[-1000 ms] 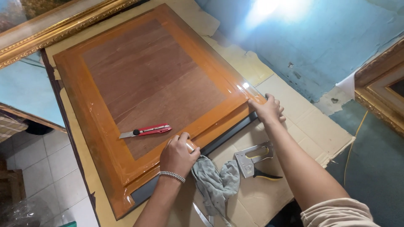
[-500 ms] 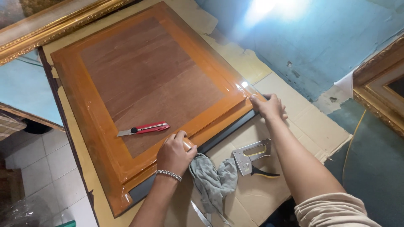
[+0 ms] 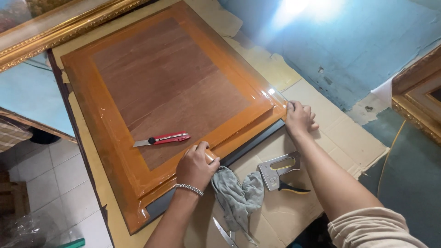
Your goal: Applying adhesive tape to the edges of a picture frame and cleaning the surface with a cloth.
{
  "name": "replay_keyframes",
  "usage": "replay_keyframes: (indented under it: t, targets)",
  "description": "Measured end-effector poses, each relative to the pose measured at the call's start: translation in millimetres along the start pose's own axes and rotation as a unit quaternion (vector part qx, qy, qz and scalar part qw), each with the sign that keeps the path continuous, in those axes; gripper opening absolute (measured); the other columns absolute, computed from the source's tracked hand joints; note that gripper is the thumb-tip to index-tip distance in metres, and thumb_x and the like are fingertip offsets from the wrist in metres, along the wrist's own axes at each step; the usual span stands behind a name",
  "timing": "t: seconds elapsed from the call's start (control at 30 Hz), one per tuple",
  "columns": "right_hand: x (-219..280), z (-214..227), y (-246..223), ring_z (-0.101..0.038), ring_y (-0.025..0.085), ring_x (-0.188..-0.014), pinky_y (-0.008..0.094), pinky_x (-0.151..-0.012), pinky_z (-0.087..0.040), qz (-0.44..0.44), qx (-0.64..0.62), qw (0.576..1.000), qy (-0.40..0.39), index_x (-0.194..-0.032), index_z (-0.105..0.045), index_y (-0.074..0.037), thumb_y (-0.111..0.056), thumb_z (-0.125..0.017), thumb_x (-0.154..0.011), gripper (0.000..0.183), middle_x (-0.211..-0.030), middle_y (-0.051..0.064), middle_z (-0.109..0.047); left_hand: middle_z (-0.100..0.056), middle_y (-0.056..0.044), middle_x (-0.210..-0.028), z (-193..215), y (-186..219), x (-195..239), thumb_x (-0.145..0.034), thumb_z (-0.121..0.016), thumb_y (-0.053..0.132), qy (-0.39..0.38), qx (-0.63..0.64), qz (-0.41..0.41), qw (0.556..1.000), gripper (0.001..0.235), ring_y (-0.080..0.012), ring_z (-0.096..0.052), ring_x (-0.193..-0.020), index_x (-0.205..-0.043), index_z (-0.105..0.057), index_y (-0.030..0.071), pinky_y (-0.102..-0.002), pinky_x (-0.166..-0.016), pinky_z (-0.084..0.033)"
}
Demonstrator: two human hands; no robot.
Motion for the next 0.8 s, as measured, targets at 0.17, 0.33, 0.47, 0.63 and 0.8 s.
replay_keyframes:
  t: [0.17,0.33,0.47,0.63,0.8]
  targets:
    - [75,23,-44,-0.017,0.025,-0.127,0.055,-0.094,-0.011,0.144,0.084,0.986,-0.028,-0.135,-0.027,-0.021,-0.039,-0.023,-0.094,0.046,-0.143,0.004,-0.021,-0.060,-0.012,-0.086,3,-5,-3,-0.070,-0.064,0.035,-0.011,0.004,-0.012,1.000,0.039,-0.0298,-0.061,-0.088,-0.100,-0.052,0.014,-0.041,-0.076,-0.050]
    - [94,31,-52,-0.009,0.026,-0.135,0.068,-0.096,-0.004,0.181,0.187,0.959,-0.117,-0.141,-0.010,-0.016,-0.043,-0.013,-0.092,0.056,-0.147,0.001,-0.017,-0.060,-0.013,-0.090,5,-13,-2,-0.071,-0.061,0.038,-0.034,0.014,-0.011,0.999,0.039,-0.0300,-0.059,-0.092,-0.101,-0.050,0.016,-0.040,-0.081,-0.047]
    - [94,30,-52,-0.007,0.027,-0.135,0.071,-0.096,-0.004,0.164,0.203,0.955,-0.140,-0.141,-0.009,-0.018,-0.039,-0.014,-0.090,0.056,-0.147,-0.005,-0.013,-0.063,-0.012,-0.094,39,-29,23,-0.070,-0.060,0.036,-0.077,0.023,-0.038,0.996,0.045,-0.0292,-0.060,-0.097,-0.108,-0.040,0.022,-0.037,-0.090,-0.039]
    - [90,18,-50,-0.007,0.028,-0.135,0.072,-0.095,-0.005,0.149,0.187,0.961,-0.140,-0.141,-0.009,-0.019,-0.039,-0.015,-0.089,0.056,-0.147,-0.006,-0.012,-0.064,-0.015,-0.095,86,-79,70,-0.067,-0.058,0.023,-0.101,0.003,-0.010,0.995,0.053,-0.0338,-0.057,-0.100,-0.114,-0.035,0.029,-0.040,-0.092,-0.038]
    - [137,0,-48,-0.040,0.025,-0.112,0.054,-0.083,-0.034,0.266,0.164,0.950,0.020,-0.117,-0.050,-0.023,-0.048,-0.039,-0.088,0.040,-0.114,0.002,-0.048,-0.064,-0.013,-0.101,113,-157,125,-0.059,-0.063,0.019,-0.108,-0.006,0.052,0.993,0.062,-0.0313,-0.057,-0.104,-0.115,-0.037,0.029,-0.036,-0.096,-0.034]
Point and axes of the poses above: each hand's wrist, its own x-axis away from the middle knuckle, its own z-axis out of the back of the hand, y = z × x, the point moved 1 cm from there along -x, towards the middle knuckle
